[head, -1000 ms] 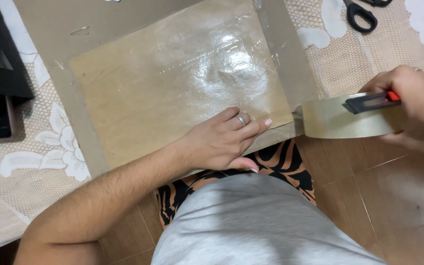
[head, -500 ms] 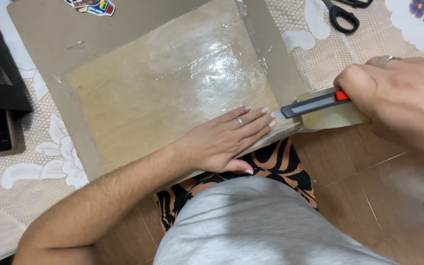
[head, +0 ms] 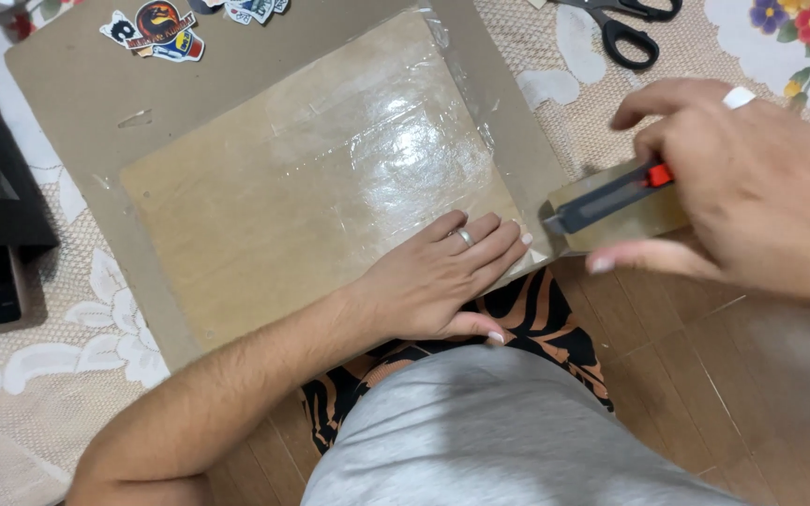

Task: Preparing a template board by applying adhesive tape and trimming it with a utility knife and ruler.

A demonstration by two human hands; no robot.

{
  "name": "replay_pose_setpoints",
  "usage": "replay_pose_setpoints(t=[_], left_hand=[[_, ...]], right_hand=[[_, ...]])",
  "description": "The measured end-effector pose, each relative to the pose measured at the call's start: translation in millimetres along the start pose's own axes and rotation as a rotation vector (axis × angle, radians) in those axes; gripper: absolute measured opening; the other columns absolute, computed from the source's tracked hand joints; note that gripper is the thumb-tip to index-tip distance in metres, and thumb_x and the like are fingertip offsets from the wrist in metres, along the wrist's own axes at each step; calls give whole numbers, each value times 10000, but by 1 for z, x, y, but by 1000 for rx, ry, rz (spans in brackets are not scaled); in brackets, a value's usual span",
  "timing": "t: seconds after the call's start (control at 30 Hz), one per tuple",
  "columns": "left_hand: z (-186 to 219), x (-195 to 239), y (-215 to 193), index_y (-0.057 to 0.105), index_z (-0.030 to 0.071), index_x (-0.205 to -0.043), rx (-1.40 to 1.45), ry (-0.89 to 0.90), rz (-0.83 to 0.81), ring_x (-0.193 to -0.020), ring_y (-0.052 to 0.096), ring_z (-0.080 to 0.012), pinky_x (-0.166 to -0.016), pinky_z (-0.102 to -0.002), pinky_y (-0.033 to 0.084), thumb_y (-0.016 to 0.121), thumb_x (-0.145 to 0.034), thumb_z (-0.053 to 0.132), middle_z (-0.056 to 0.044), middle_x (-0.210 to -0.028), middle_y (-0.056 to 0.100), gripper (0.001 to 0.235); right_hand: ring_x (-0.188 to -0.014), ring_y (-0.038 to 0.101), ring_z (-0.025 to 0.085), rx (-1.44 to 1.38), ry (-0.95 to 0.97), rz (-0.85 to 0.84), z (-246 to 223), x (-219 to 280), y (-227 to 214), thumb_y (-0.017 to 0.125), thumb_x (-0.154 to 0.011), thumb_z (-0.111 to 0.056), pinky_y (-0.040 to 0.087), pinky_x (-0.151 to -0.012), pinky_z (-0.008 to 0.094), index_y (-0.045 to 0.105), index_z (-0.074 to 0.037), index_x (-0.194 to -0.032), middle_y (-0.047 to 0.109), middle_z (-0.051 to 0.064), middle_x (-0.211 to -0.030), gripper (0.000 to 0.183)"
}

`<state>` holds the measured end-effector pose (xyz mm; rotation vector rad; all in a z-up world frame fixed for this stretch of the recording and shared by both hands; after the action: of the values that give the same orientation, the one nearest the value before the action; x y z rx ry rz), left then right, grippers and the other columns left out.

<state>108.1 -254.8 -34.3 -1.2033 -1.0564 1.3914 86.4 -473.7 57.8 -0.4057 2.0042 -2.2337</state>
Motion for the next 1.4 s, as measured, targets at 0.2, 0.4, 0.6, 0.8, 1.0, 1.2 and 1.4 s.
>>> replay_pose_setpoints(t=[0.2, 0.4, 0.6, 0.8, 1.0, 1.2, 1.4], left_hand=[[0, -5, 13, 341, 22, -1532, -50, -51, -28, -1389, 433, -302, -1145, -474, 326, 94, -938, 746, -153, -1568, 416, 969], [0, -4, 3, 467, 20, -1408, 14, -75, 73, -1353, 462, -316, -1135, -462, 331, 163, -942, 731, -185, -1494, 479, 903], [1, -4, -7, 513, 18, -1340, 34, -47, 152, -1226, 526, -333, -1030, -452, 401, 178, -949, 708, -207, -1384, 531, 861], [2, -1, -3, 521, 16, -1369, 18, -49, 161, -1255, 528, -344, -1050, -473, 402, 220, -952, 710, -214, -1410, 531, 864], [2, -1, -6, 525, 10, -1340, 24, -42, 184, -1228, 537, -343, -1035, -467, 408, 234, -954, 704, -218, -1403, 531, 846], [1, 0, -3, 522, 15, -1362, 38, -52, 172, -1258, 530, -338, -1061, -476, 400, 244, -953, 709, -211, -1425, 523, 852], [1, 1, 2, 505, 34, -1387, 36, -56, 134, -1296, 512, -333, -1085, -486, 388, 234, -953, 716, -198, -1459, 502, 853]], right_hand=[[-725, 477, 283, -369, 99, 467, -47, 59, -10, 530, -981, -21, 398, -733, 395, 549, 49, -1016, 489, 175, -866, 81], [-606, 631, 90, 174, 321, 379, -105, 95, 47, 675, -990, -381, 312, -444, 240, 699, -196, -1365, 688, -126, -813, 419], [-513, 461, 66, 311, 283, 468, -127, 85, 46, 762, -971, -347, 229, -475, 204, 799, -265, -1192, 496, -127, -676, 239], [-491, 449, 114, 279, 327, 467, -130, 70, 45, 684, -1007, -320, 358, -501, 210, 768, -258, -1229, 535, -109, -746, 246], [-481, 430, 97, 341, 337, 491, -129, 65, 46, 712, -1006, -309, 342, -493, 194, 769, -278, -1178, 518, -111, -733, 185], [-527, 490, 77, 357, 315, 383, -128, 86, 42, 675, -986, -330, 340, -492, 194, 750, -296, -1200, 494, -114, -723, 230], [-611, 598, 53, 80, 349, 189, -102, 125, 42, 652, -908, -329, 386, -542, 197, 713, -339, -1194, 564, -139, -754, 292]])
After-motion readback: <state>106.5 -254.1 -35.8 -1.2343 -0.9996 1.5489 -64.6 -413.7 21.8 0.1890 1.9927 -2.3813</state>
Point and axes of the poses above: each hand's wrist, its own x-axis away from the middle knuckle, its own y-axis out of the palm, z = x × y, the point moved 5 cm from there along -x, towards the middle knuckle
